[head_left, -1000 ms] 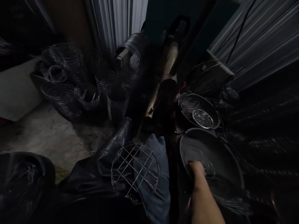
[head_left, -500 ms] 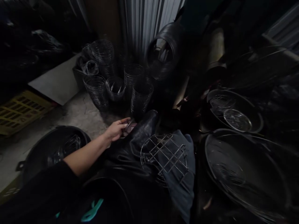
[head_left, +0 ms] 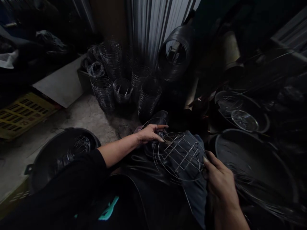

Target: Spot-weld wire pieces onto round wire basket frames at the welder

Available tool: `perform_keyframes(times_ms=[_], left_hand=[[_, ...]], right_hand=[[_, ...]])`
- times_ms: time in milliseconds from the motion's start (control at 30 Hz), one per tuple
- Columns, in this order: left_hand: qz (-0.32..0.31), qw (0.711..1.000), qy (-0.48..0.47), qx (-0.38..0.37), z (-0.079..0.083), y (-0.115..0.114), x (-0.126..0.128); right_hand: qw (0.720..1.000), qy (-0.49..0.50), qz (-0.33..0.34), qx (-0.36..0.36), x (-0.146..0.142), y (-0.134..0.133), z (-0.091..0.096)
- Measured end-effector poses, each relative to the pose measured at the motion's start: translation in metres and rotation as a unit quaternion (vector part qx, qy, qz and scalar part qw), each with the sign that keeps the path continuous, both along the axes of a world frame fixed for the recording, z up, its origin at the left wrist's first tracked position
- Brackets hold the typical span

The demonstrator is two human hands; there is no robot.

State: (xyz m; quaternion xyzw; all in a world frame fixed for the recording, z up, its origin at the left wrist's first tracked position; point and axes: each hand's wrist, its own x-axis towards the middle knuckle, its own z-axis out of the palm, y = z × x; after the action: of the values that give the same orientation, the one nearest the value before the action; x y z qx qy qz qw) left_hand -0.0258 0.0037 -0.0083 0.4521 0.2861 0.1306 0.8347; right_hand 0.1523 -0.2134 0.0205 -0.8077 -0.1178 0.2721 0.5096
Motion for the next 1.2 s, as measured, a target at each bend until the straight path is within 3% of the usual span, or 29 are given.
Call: perform_keyframes(times_ms=[133, 233, 333, 467, 600, 700, 867, 1000, 1100, 1200], left_hand=[[0.005, 0.999, 0.003, 0.037, 0.0, -0.005, -0.004], [-0.013, 0.995, 0.027, 0.095, 0.001, -0.009, -0.006], [-0.054, 0.984, 0.042, 0.167, 0.003, -0.01, -0.008], [-0.112, 0.944, 0.07, 0.304, 0.005, -0.008, -0.013], [-0.164, 0.889, 0.093, 0.417, 0.005, -0.004, -0.016], [-0.17, 0.877, 0.092, 0.44, 0.0, -0.004, -0.019], [-0.154, 0.904, 0.038, 0.397, -0.013, -0.012, -0.025], [-0.144, 0.906, 0.003, 0.397, -0.014, -0.014, -0.025], [-0.165, 0.906, 0.009, 0.39, -0.009, -0.013, -0.022], [-0.164, 0.918, 0.011, 0.362, -0.006, -0.013, -0.021]], right_hand=[[0.997, 0.033, 0.002, -0.067, 0.0, 0.01, 0.014], [0.994, -0.032, 0.041, -0.096, 0.005, 0.013, 0.012], [0.979, -0.123, 0.123, -0.106, 0.016, 0.005, 0.0], [0.937, -0.186, 0.247, -0.164, 0.037, -0.004, -0.009], [0.914, -0.154, 0.317, -0.203, 0.05, -0.005, -0.01], [0.93, -0.117, 0.305, -0.166, 0.047, -0.01, -0.018], [0.973, -0.084, 0.197, -0.09, 0.02, -0.027, -0.037], [0.984, -0.08, 0.146, -0.057, 0.008, -0.028, -0.037], [0.988, -0.05, 0.142, -0.025, 0.009, -0.033, -0.034], [0.983, 0.055, 0.176, 0.013, 0.011, -0.046, -0.031]])
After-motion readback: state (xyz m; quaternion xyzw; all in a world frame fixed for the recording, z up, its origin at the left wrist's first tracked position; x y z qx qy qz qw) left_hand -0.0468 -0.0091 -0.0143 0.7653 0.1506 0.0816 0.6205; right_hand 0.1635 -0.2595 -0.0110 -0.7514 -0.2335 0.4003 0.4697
